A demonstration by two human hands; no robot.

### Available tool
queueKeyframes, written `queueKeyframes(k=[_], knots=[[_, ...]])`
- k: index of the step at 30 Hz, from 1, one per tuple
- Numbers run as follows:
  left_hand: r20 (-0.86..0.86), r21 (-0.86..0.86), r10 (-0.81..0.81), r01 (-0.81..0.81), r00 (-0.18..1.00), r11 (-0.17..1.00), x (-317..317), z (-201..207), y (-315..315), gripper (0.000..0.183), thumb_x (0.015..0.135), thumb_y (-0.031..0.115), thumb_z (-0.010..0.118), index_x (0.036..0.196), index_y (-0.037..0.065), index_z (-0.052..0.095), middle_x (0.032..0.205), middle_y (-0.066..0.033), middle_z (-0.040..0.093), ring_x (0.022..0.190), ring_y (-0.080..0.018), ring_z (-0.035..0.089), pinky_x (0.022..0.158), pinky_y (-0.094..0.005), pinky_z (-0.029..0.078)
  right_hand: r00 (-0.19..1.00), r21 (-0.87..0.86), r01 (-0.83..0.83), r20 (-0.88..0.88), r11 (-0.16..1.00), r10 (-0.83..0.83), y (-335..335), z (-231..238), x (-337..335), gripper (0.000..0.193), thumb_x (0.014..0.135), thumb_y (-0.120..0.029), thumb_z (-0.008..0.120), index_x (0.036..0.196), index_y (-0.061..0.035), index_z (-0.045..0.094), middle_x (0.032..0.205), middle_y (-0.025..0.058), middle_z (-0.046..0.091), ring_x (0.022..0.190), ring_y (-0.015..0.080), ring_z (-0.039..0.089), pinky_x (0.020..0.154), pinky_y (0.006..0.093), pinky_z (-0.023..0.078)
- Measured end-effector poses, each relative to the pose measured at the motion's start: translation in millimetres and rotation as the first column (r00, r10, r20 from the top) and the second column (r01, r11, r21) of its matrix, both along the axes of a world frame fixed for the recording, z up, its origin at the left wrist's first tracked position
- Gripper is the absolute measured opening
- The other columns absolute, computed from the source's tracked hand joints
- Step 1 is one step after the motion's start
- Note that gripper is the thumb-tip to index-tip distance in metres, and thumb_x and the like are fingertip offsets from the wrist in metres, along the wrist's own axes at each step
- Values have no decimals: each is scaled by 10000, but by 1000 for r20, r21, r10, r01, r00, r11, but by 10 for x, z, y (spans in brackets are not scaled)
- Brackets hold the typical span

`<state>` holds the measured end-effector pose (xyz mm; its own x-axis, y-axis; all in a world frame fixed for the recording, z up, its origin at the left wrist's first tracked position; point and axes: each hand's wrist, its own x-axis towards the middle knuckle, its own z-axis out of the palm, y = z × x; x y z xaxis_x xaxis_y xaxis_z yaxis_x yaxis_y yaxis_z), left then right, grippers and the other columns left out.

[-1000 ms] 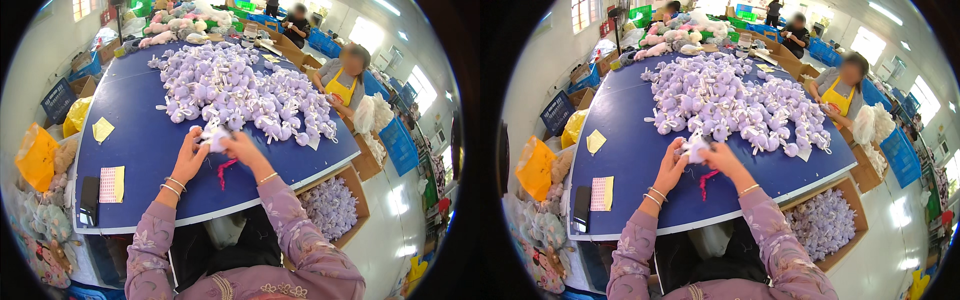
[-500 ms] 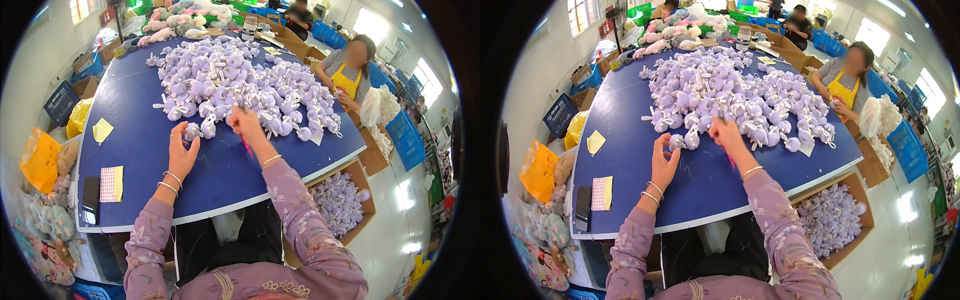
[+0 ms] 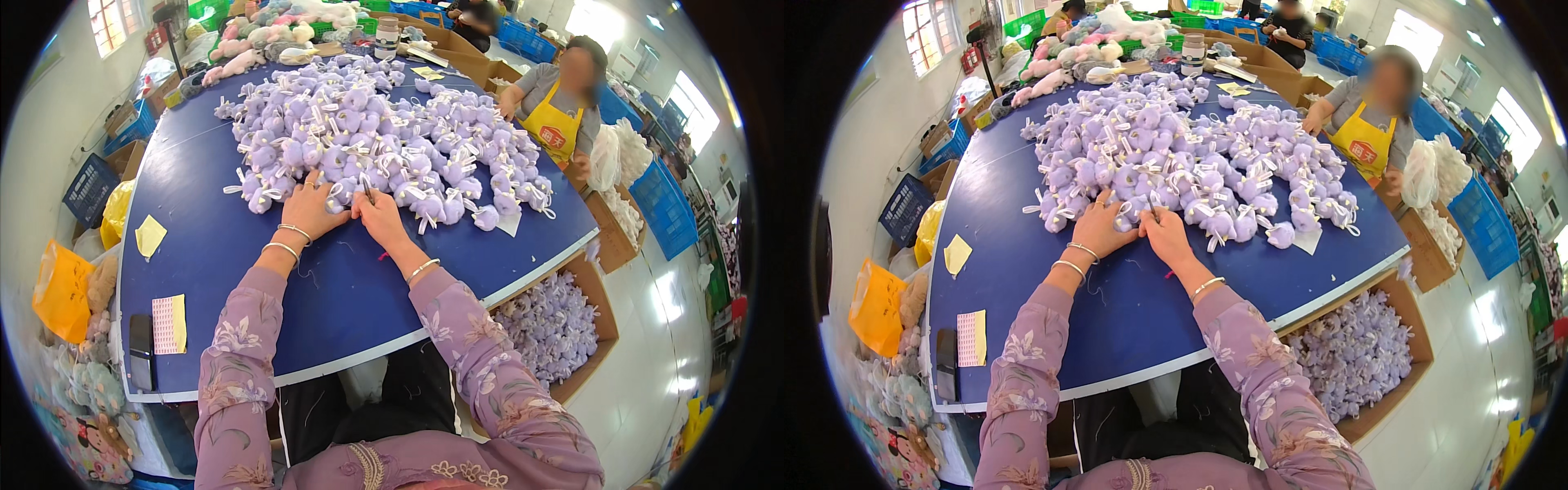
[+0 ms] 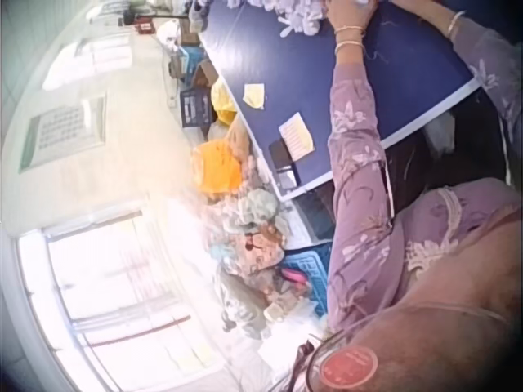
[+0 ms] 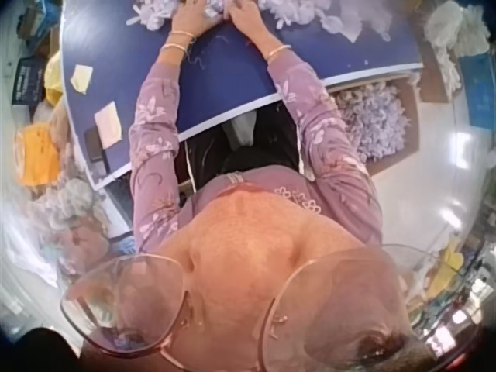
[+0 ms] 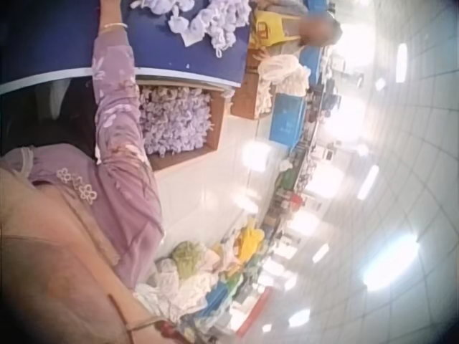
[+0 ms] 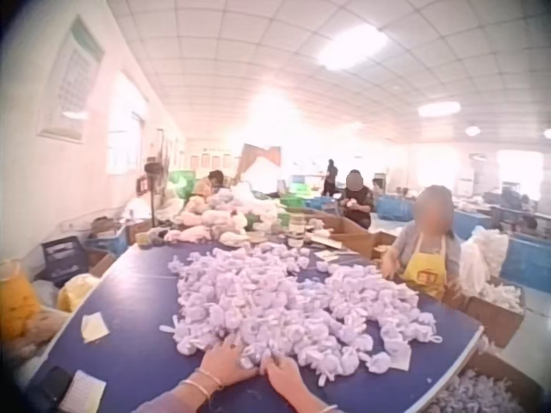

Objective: The person trims excess threads and loose fabric from small purple plush toys using scissors. They handle each toy one at a time, snipping small pieces and placing the finished items back on the table.

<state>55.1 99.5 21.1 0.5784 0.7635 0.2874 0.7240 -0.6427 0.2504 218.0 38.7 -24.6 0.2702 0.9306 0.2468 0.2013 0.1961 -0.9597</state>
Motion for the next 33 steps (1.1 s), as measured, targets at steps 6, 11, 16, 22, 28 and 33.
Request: queueKeyframes(k=[6, 11, 16, 22, 28, 33], knots=[[97, 70, -51, 44, 994, 997, -84, -50, -242, 415, 688, 334, 736, 1003, 76, 654, 1309, -187, 514, 1087, -379, 564, 874, -419, 505, 1000, 2, 8, 27, 1000, -8, -26, 68, -23, 336, 946, -245, 525, 750, 17, 603, 632, 50, 610, 593, 118, 542, 573, 295, 413], [155, 10, -62, 61, 986, 998, -286, -38, -580, 472, 667, 318, 777, 1035, 59, 634, 1300, -190, 498, 1082, -361, 565, 889, -399, 498, 996, 68, 6, 84, 998, -11, -105, 102, -128, 326, 965, -242, 518, 783, 17, 599, 648, 53, 609, 609, 121, 547, 591, 299, 424], [322, -39, -29, 44, 946, 998, -513, -48, -742, 489, 662, 263, 792, 1053, 34, 607, 1295, -188, 485, 1078, -360, 566, 894, -385, 491, 994, 157, 92, -64, 983, -83, -132, 163, -205, 286, 990, -208, 498, 860, 20, 611, 742, 91, 614, 680, 155, 569, 634, 320, 445], [494, -29, -17, 37, 870, 999, -729, -65, -792, 417, 688, 193, 756, 1036, 27, 596, 1259, -165, 501, 1033, -336, 588, 852, -373, 507, 862, 380, 254, 329, 890, -386, -145, 267, -36, 215, 939, -185, 557, 1032, -8, 637, 1047, 161, 591, 903, 306, 614, 769, 365, 491], [511, -80, -39, 93, 859, 992, -707, -45, -897, 368, 713, 144, 721, 1028, 24, 571, 1200, -135, 506, 1016, -314, 576, 857, -361, 489, 717, 96, 183, 668, 978, -200, -182, 161, -137, 487, 760, -292, 722, 1197, -130, 580, 1142, 135, 566, 951, 351, 631, 813, 434, 521], [539, -70, -44, 97, 841, 993, -738, -29, -874, 386, 715, 125, 698, 1064, 40, 557, 1178, -119, 509, 1009, -308, 572, 862, -354, 483, 700, -19, 67, 714, 998, -33, -243, 233, -222, 460, 747, -255, 717, 1158, -97, 583, 1150, 138, 574, 953, 353, 636, 809, 433, 523]])
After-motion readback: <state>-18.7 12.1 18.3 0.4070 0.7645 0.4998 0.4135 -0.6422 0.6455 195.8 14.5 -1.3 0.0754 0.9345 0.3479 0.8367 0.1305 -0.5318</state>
